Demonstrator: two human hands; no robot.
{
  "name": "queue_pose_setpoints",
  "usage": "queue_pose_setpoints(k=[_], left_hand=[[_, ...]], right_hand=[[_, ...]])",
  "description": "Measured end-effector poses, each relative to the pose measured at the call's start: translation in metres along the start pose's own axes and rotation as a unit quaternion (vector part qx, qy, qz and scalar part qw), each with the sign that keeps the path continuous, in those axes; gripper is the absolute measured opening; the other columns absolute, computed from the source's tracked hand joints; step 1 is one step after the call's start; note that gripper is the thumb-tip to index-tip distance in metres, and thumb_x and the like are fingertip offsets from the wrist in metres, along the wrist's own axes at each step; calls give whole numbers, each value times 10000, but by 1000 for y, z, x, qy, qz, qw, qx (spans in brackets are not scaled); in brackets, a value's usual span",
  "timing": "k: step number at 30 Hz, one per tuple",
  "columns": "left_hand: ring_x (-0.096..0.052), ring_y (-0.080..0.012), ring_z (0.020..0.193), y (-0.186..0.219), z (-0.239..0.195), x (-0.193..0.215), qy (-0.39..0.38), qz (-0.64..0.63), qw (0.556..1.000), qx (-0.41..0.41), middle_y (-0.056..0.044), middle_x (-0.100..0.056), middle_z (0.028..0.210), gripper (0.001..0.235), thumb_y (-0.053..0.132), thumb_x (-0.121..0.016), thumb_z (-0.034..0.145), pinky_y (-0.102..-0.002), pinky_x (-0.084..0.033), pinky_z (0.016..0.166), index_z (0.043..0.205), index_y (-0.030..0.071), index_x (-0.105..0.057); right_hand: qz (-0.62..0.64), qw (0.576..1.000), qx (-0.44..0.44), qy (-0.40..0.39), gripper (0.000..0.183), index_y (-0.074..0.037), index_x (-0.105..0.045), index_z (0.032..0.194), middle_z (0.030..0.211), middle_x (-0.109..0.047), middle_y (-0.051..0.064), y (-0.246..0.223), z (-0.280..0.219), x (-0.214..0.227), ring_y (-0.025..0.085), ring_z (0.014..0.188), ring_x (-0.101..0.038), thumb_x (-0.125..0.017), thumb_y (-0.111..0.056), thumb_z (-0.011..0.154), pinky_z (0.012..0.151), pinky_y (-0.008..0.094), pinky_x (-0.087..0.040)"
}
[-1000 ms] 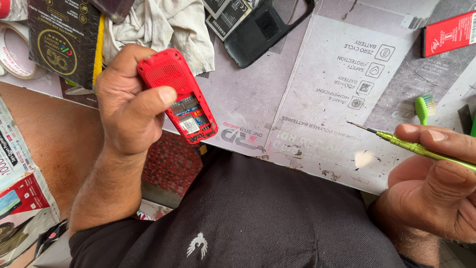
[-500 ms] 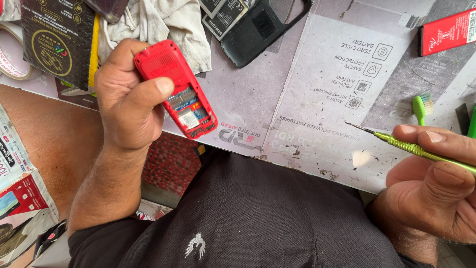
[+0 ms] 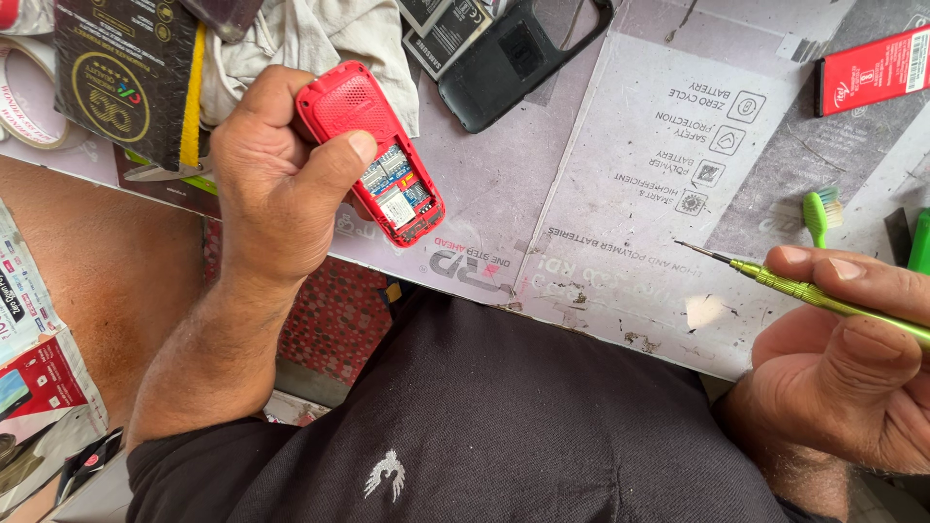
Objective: The person uses a green precision screwdriver to adjust internal components of a red mobile phone with the back cover removed. They then reassemble the phone, power it on, and navigate the menu to verify functionality.
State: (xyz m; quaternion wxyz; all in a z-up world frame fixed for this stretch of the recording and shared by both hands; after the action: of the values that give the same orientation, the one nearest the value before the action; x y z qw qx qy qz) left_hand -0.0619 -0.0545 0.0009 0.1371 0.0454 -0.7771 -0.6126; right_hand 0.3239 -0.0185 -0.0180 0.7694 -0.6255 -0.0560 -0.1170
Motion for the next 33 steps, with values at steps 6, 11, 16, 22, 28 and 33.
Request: queue_pose_setpoints(k=[6,11,16,22,28,33], left_hand=[[-593,-22,794,0,2,-4,-1,10,1000,-4,-23,-671,923,139,65,-710,1039,-211,-528,735,1075,-10,-599],[-584,-15,726,5,5,-8,4,6,1000,19,-17,-670,860,156,99,-714,1013,-207,-514,653,1074,7,-604],[-600,-35,713,5,5,-9,0,-5,1000,29,-20,-668,875,165,118,-712,998,-226,-525,622,1050,12,-596],[-591,-31,769,2,2,-8,-12,-7,1000,11,-21,-654,906,174,105,-714,1012,-217,-530,696,1096,6,-597],[-600,-33,829,0,-2,-9,-21,-11,1000,-2,-20,-652,949,177,77,-701,1021,-218,-543,773,1143,8,-594],[-608,-35,831,0,-2,-11,-23,-19,1000,2,-19,-655,966,175,62,-694,1011,-221,-550,773,1147,12,-596]], right_hand=[[6,1000,7,7,367,-46,-443,1426,1002,-723,227,2,2,-3,259,763,-740,-588,-275,1178,724,338,-641],[16,1000,14,18,372,-50,-436,1437,1003,-722,227,5,4,-8,266,770,-744,-589,-271,1180,731,345,-648],[9,1000,10,18,377,-53,-430,1448,1003,-722,228,7,3,-5,272,777,-748,-591,-267,1182,738,351,-654],[9,1000,8,18,384,-58,-423,1461,1003,-720,229,9,1,-3,279,785,-754,-593,-263,1185,747,358,-662],[9,1000,13,17,391,-62,-415,1474,1003,-719,230,7,1,-4,287,793,-759,-594,-258,1187,756,366,-670],[12,1000,17,17,398,-66,-409,1485,1003,-718,230,6,3,-5,293,800,-764,-596,-254,1189,763,372,-677]])
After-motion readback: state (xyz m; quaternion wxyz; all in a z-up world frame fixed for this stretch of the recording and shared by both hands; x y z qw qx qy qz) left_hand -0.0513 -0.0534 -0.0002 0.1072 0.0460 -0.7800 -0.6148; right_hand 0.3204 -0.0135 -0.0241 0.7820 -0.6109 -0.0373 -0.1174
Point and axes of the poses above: each hand's wrist, its own z-axis towards the middle knuckle, its own x-axis out of the back of the hand, y = z × x, the point moved 2 cm from there along z, towards the middle knuckle
